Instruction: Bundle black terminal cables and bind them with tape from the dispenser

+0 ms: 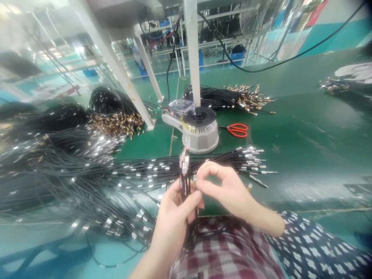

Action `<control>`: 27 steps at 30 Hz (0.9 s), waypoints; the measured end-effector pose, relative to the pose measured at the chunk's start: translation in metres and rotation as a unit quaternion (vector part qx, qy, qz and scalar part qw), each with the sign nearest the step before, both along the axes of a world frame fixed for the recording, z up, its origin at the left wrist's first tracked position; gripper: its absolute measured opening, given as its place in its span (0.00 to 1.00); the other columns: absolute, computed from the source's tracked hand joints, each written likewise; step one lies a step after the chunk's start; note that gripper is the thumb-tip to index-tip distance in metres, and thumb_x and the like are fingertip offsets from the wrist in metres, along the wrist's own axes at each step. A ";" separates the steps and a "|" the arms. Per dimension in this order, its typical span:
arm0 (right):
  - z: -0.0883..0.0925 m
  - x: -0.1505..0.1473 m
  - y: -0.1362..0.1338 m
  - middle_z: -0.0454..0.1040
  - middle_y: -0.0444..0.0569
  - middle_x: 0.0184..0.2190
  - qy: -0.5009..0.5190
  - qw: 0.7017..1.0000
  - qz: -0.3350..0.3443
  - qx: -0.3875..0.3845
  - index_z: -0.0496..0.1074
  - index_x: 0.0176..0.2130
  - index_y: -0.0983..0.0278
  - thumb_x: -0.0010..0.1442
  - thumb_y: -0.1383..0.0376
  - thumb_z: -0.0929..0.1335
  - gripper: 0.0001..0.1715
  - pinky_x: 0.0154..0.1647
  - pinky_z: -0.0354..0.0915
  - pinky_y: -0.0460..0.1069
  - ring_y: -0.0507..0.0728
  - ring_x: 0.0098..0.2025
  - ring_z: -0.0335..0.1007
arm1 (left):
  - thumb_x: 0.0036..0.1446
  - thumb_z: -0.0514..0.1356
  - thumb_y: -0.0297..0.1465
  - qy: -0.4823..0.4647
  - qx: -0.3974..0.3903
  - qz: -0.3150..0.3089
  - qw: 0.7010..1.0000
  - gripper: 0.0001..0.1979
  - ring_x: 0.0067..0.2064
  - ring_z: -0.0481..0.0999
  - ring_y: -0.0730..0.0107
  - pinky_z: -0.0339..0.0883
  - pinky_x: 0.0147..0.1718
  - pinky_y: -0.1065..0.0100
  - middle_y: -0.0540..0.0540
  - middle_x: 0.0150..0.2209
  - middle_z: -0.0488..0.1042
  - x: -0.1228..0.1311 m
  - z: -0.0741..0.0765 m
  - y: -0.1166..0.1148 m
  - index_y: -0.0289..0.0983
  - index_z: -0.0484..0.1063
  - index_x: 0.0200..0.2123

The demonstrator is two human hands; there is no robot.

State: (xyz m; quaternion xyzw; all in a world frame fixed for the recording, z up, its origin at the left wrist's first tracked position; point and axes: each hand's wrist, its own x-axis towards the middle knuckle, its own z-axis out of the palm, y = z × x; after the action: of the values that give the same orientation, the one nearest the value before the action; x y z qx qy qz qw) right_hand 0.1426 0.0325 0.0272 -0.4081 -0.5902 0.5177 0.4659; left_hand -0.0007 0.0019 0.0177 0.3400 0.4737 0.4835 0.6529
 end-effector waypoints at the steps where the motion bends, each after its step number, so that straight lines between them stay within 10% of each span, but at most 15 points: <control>1: 0.001 0.000 -0.002 0.70 0.43 0.28 -0.007 1.000 -0.012 0.008 0.68 0.24 0.64 0.54 0.70 0.69 0.08 0.39 0.63 0.50 0.53 0.31 0.67 | 0.49 0.69 0.33 0.001 -0.006 0.005 1.000 0.11 0.17 0.56 0.84 0.45 0.18 0.75 0.53 0.19 0.71 0.000 0.000 0.000 0.34 0.72 0.32; 10: -0.012 0.005 0.010 0.73 0.44 0.25 0.143 0.974 0.136 -0.110 0.72 0.28 0.65 0.54 0.62 0.73 0.10 0.34 0.68 0.52 0.51 0.24 0.69 | 0.49 0.68 0.35 -0.002 0.017 -0.006 1.000 0.12 0.16 0.54 0.83 0.42 0.18 0.74 0.49 0.17 0.72 0.001 0.001 0.001 0.33 0.71 0.26; 20: -0.023 0.030 0.028 0.75 0.50 0.37 0.116 0.958 0.262 -0.009 0.79 0.34 0.65 0.61 0.61 0.69 0.11 0.42 0.70 0.52 0.53 0.35 0.74 | 0.43 0.72 0.37 -0.067 -0.024 -0.042 0.997 0.15 0.14 0.55 0.86 0.42 0.17 0.75 0.48 0.20 0.74 -0.006 -0.007 0.007 0.32 0.73 0.25; 23: -0.013 0.043 0.036 0.78 0.51 0.42 -0.003 0.978 0.209 0.011 0.77 0.41 0.65 0.62 0.63 0.67 0.11 0.51 0.66 0.54 0.56 0.46 0.73 | 0.46 0.70 0.38 -0.058 -0.016 -0.057 0.997 0.14 0.16 0.57 0.85 0.44 0.18 0.74 0.46 0.23 0.75 -0.006 -0.009 0.009 0.32 0.75 0.27; 27: 0.007 0.032 0.033 0.78 0.49 0.36 -0.141 0.983 0.116 -0.001 0.76 0.39 0.65 0.56 0.66 0.70 0.08 0.40 0.69 0.51 0.56 0.38 0.73 | 0.50 0.68 0.39 -0.039 0.004 -0.069 0.997 0.15 0.16 0.59 0.83 0.47 0.19 0.73 0.45 0.23 0.75 -0.001 -0.010 0.009 0.31 0.76 0.29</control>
State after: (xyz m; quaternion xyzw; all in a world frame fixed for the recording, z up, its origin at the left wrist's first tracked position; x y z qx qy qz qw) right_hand 0.1748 0.0650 0.0344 -0.4064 -0.6930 0.5060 0.3140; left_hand -0.0017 0.0111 0.0076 0.3556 0.4214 0.4519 0.7013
